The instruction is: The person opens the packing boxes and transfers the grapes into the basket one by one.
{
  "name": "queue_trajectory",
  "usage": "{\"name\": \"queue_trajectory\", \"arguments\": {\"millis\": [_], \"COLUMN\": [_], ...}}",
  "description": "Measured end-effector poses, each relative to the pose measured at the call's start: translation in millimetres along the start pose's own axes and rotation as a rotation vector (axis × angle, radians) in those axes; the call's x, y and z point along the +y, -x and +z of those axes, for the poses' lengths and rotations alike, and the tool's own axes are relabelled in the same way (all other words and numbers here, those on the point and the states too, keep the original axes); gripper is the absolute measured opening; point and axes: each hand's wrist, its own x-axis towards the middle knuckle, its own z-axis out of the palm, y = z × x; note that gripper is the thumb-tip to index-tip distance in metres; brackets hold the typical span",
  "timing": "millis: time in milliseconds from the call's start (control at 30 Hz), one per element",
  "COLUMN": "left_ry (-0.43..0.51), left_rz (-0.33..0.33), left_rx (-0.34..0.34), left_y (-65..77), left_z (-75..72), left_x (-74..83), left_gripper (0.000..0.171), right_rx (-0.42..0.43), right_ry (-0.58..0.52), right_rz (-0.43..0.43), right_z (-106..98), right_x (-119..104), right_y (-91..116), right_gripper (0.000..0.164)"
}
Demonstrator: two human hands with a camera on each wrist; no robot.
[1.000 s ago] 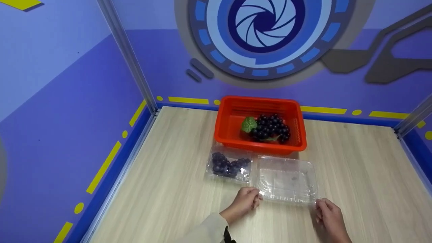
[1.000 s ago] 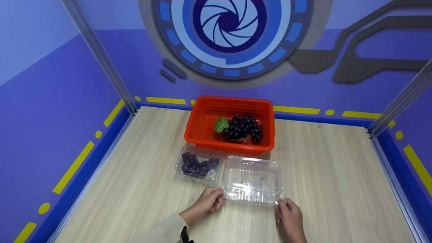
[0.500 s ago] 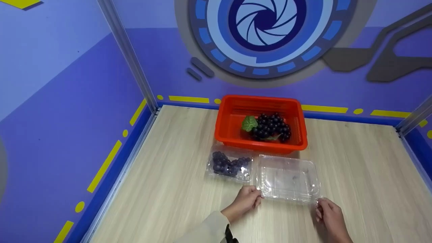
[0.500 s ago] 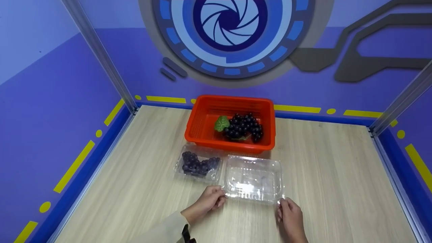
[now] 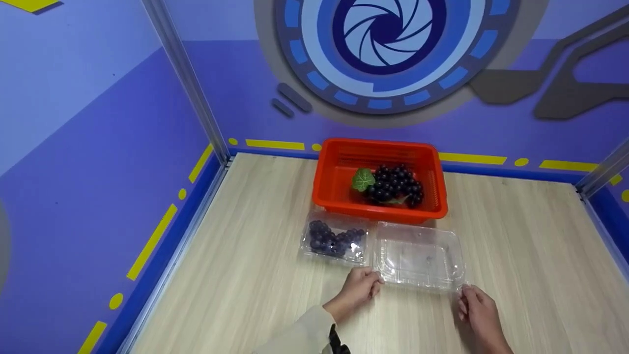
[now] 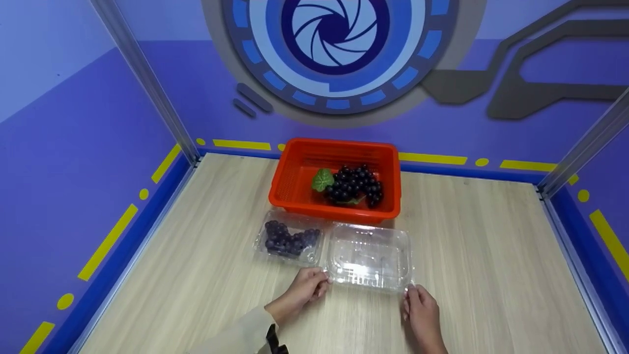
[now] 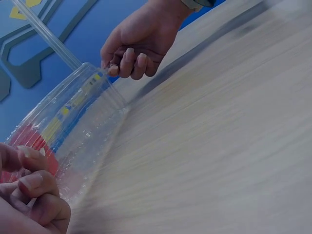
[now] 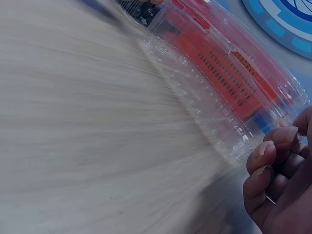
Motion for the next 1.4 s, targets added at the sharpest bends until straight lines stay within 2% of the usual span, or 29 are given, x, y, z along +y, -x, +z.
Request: {"name": "queue_trajectory", "arguments": {"millis": [200,500,667,833,967,1100,1267,1400], "left_ry": [0.069,0.045,-0.019,-0.126,-0.198,-0.254,-0.341,-0.427], "left_rz": [-0.019,-0.029,-0.026,0.010,0.041,0.103,0.268,0.402], "left_rx": [-0.013,-0.030,-0.014,-0.001,0.011,-0.001,-0.014,0.041], "left_y": [-2.0,1.7,5.7,10.1,14.3,18.1,18.1,11.3], "left_z": [-0.7,-1.5,-3.1,-8.3,-13.6,-19.4,-31.5,-44.4], "left_x": [-1.9,-1.2,0.8,6.6,9.6,15.5,38.4,57.1], "left_gripper": [0.024,0.032,0.035,0.034,0.032,0.025,0.019,0.022], "right_rx": [0.006,0.031,0.058,0.076,0.058,0.036,0.035,0.028], "right_ry": [0.010,0.000,-0.015,-0.020,-0.017,-0.003,0.009,-0.011], "right_rz": [-0.011,-0.017,0.028,0.024,0.025,0.028,0.035,0.030], "right_z": [2.4,1.9,0.3,-3.0,-4.2,-3.3,-1.6,0.7], "right_x": [-1.2,0.0,0.8,0.8,1.3,1.3,0.9,0.7], "right_y": [-1.8,-3.5,-1.3,0.6,1.1,1.8,2.1,1.7], "right_gripper": [0.036,0.039,0.044,0.047,0.046,0.044,0.045,0.048]}}
